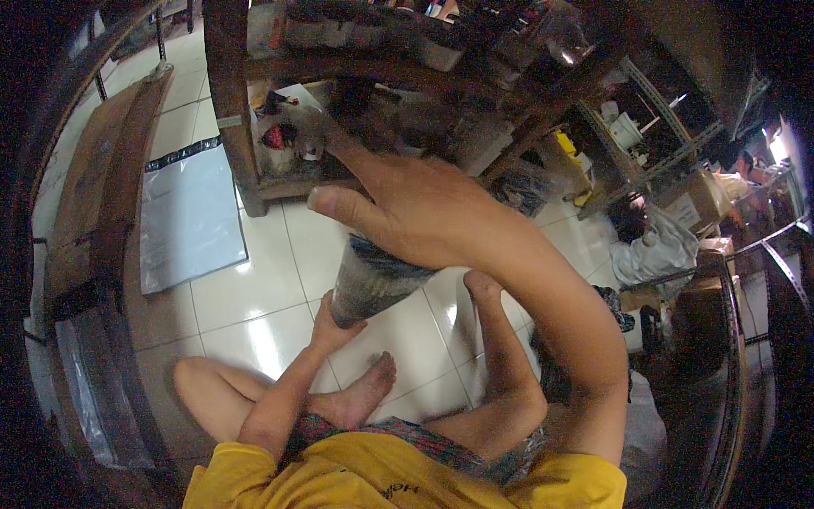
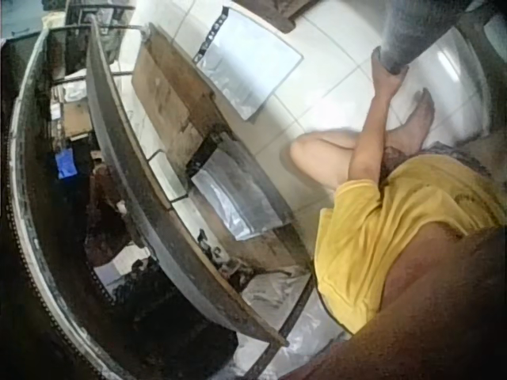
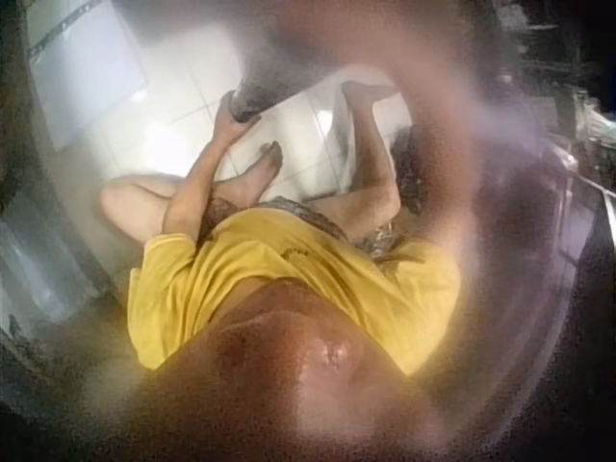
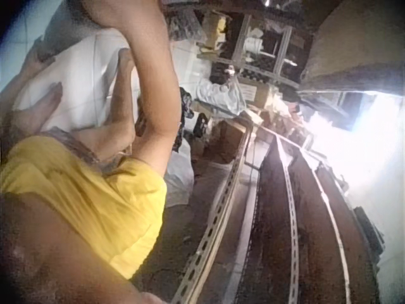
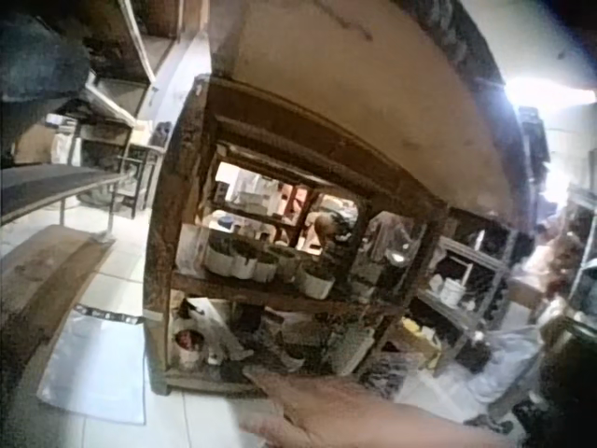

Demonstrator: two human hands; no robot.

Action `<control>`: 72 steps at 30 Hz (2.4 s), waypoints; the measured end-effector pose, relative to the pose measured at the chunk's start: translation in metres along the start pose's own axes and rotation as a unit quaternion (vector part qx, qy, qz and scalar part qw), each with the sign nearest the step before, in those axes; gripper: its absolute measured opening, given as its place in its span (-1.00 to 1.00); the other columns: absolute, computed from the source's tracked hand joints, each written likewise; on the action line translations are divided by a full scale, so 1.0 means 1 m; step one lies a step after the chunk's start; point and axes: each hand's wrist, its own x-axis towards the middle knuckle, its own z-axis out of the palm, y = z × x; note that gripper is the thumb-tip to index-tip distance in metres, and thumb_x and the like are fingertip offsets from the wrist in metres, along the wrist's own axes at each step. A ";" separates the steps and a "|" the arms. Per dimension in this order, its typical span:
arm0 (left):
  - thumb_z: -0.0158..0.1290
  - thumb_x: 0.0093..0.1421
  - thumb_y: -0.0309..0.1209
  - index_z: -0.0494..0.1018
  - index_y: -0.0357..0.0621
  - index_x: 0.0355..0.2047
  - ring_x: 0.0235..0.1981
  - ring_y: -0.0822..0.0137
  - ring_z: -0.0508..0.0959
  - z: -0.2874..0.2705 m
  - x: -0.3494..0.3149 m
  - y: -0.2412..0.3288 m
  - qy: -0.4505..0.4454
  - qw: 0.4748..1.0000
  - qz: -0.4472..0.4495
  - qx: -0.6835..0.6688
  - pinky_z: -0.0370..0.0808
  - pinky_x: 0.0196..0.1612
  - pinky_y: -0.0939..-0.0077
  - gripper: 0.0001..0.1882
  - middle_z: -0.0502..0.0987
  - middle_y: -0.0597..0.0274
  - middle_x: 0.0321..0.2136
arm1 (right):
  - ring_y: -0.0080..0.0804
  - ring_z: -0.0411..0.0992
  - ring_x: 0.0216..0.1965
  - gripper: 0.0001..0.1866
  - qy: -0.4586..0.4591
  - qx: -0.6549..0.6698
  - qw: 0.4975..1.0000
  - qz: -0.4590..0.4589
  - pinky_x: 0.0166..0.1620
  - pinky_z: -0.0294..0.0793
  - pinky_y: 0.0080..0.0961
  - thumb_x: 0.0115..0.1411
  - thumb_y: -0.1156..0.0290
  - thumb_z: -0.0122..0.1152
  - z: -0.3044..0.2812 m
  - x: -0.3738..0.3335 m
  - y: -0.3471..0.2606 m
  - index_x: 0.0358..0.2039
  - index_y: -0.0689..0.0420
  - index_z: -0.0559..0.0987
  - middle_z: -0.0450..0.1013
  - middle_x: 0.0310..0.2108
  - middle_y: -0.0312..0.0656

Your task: The person sits on the floor and repeatedly pulls poly mailers from a roll, lays them flat, and presses the adhesive strip to seal them. The sealed mailers are stacked on the floor.

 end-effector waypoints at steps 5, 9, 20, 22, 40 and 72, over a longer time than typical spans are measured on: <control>0.48 -0.18 -0.27 0.23 -0.22 0.18 0.06 0.00 0.49 0.005 -0.002 0.000 0.012 0.999 0.042 0.014 0.46 0.12 0.25 -0.06 0.45 -0.06 0.02 | 0.23 0.43 0.03 -0.27 -0.069 0.015 0.996 0.046 0.13 0.36 -0.10 0.39 -0.09 -0.21 0.007 0.007 -0.002 0.32 0.26 0.23 0.44 0.02 0.22; 0.47 -0.16 -0.26 0.24 -0.21 0.19 0.05 -0.02 0.50 0.002 -0.002 -0.001 0.002 1.000 0.022 0.007 0.45 0.12 0.24 -0.07 0.45 -0.06 0.02 | 0.16 0.32 0.19 -0.32 0.011 -0.030 0.998 -0.048 0.22 0.27 -0.08 0.34 0.05 -0.11 -0.006 0.012 -0.005 0.32 0.27 0.23 0.30 0.21 0.23; 0.42 -0.10 -0.25 0.29 -0.18 0.16 0.03 -0.01 0.52 -0.002 0.003 -0.008 -0.044 0.999 0.002 -0.019 0.46 0.10 0.25 -0.17 0.50 -0.07 -0.02 | 0.18 0.20 0.28 -0.29 0.093 -0.124 0.986 -0.057 0.31 0.17 -0.05 0.29 0.05 -0.03 0.006 0.005 0.016 0.31 0.27 0.24 0.26 0.23 0.26; 0.42 -0.09 -0.25 0.30 -0.16 0.16 0.03 0.00 0.53 -0.002 0.004 -0.003 -0.053 0.998 0.009 -0.018 0.47 0.09 0.26 -0.18 0.51 -0.06 -0.02 | 0.20 0.23 0.25 -0.30 0.076 -0.051 0.996 -0.020 0.30 0.19 -0.05 0.29 0.03 -0.03 -0.003 0.007 0.016 0.29 0.29 0.26 0.29 0.21 0.26; 0.46 -0.14 -0.24 0.06 -0.26 0.31 0.18 -0.02 0.43 -0.005 0.006 0.016 -0.051 0.998 0.038 -0.012 0.37 0.22 0.26 0.09 0.38 -0.18 0.15 | 0.16 0.21 0.28 -0.28 0.003 -0.028 0.999 -0.027 0.33 0.14 -0.07 0.37 -0.09 -0.19 -0.012 0.013 0.004 0.34 0.19 0.23 0.26 0.25 0.23; 0.39 -0.04 -0.26 0.11 -0.26 0.28 0.15 -0.04 0.44 0.006 -0.004 0.014 -0.062 0.996 0.032 0.051 0.37 0.20 0.24 -0.04 0.41 -0.19 0.09 | 0.23 0.37 0.13 -0.30 0.092 0.029 0.991 -0.091 0.18 0.34 0.04 0.34 -0.14 -0.15 -0.005 -0.002 0.016 0.19 0.22 0.40 0.40 0.08 0.28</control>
